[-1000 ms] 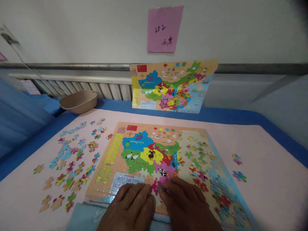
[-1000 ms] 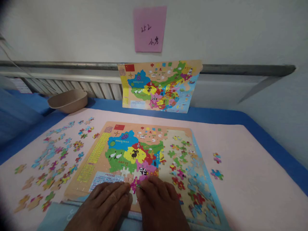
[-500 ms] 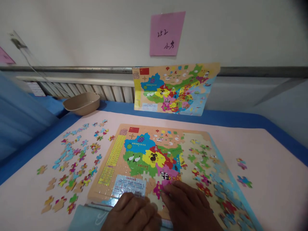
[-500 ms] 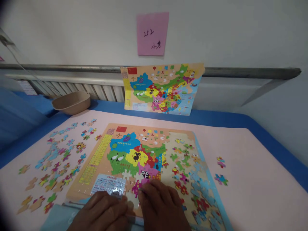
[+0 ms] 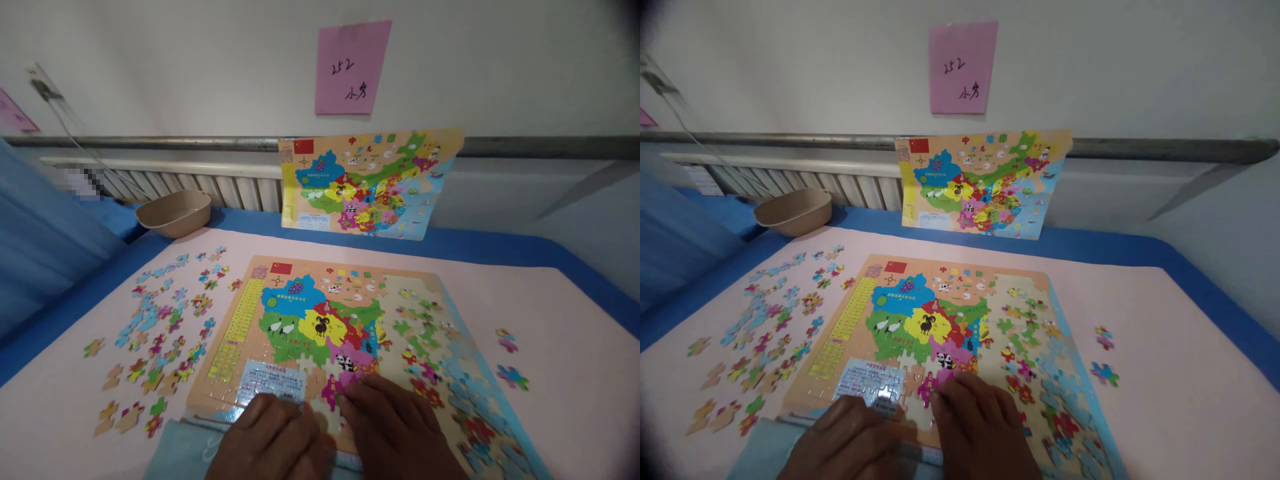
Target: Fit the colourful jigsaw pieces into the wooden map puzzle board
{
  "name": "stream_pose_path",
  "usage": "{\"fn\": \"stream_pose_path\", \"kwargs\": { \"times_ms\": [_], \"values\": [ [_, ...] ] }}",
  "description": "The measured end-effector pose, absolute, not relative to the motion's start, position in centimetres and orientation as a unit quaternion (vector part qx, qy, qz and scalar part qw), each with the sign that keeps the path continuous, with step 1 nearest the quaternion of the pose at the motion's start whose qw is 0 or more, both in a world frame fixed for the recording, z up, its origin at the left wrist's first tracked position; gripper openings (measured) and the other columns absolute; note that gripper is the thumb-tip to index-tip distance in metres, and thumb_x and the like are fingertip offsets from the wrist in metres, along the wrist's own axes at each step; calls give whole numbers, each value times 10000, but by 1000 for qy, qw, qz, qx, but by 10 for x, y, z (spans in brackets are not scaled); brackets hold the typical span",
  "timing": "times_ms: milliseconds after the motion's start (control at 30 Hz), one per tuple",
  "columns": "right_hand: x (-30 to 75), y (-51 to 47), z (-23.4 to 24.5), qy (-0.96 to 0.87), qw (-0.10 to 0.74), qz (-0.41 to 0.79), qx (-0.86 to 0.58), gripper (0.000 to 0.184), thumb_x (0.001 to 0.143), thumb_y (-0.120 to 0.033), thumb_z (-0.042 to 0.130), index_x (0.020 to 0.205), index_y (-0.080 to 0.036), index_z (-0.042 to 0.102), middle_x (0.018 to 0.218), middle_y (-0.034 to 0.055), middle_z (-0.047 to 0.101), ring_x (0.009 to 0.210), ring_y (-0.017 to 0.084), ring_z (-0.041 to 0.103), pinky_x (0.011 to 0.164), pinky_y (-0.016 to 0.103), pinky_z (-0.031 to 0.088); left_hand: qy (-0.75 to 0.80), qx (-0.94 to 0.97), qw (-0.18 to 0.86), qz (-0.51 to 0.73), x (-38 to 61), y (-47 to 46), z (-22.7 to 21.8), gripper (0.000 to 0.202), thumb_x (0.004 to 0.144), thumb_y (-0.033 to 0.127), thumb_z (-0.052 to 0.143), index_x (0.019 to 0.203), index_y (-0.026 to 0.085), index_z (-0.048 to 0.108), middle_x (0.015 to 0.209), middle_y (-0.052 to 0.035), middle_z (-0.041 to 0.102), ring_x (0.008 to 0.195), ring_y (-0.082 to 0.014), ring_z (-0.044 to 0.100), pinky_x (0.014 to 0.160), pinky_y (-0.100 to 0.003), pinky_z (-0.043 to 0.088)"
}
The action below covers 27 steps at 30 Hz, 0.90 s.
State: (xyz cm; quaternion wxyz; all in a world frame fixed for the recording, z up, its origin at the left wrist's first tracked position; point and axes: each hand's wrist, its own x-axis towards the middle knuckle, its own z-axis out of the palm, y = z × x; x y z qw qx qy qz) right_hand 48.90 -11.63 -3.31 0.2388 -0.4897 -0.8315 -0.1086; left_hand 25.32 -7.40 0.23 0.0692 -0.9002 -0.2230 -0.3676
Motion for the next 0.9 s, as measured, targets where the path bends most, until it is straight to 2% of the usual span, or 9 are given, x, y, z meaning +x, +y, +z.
{"fn": "stream_pose_path", "kwargs": {
  "times_ms": [100,167,233,433,600,800,900],
  "values": [
    [486,-114,-29,-823,278,-98,-486,235,1051,-207,553,1217,-253,713,1142,56,775,1138,261,647,937,386,486,-236,-910,94,-328,253,-67,12,289,1117,159,451,1010,175,719,1112,17,807,1003,-146,688,852,-330,502],
    [485,-111,-27,-818,305,-91,-480,241,1111,-237,483,1176,-242,716,1118,36,787,1120,240,651,923,376,467,-236,-923,98,-286,251,-64,12,300,1132,200,430,1079,172,724,1224,-1,787,1128,-166,663,965,-343,491],
    [483,-110,-24,-816,314,-84,-479,291,1151,-280,429,1156,-238,717,1113,26,792,1119,233,650,916,376,455,-233,-931,102,-262,250,-63,8,272,1127,209,450,1104,174,719,1271,-4,772,1181,-176,642,996,-351,478],
    [483,-109,-24,-814,317,-79,-481,269,1138,-265,453,1171,-238,718,1105,31,789,1117,235,655,914,385,455,-242,-929,108,-260,254,-64,-1,340,1140,228,391,1030,194,711,1228,16,790,1139,-182,648,983,-363,469],
    [483,-110,-24,-814,314,-61,-484,303,1165,-315,424,1179,-251,720,1122,28,794,1140,234,658,935,385,439,-247,-926,101,-269,255,-65,-2,344,1128,212,399,1019,188,724,1211,8,795,1130,-181,647,974,-357,491],
    [480,-108,-17,-812,322,-79,-480,473,1203,-361,280,1107,-237,727,1095,13,800,1100,221,662,907,377,428,-246,-926,88,-274,257,-62,-1,389,1138,218,357,1000,183,719,1195,7,795,1104,-177,647,959,-371,468],
    [479,-106,-15,-813,323,-85,-477,464,1202,-360,289,1096,-235,723,1089,10,800,1089,219,663,894,377,430,-247,-921,85,-288,258,-62,-2,415,1149,241,328,995,189,709,1167,9,799,1091,-175,648,985,-376,430]
  ]
}}
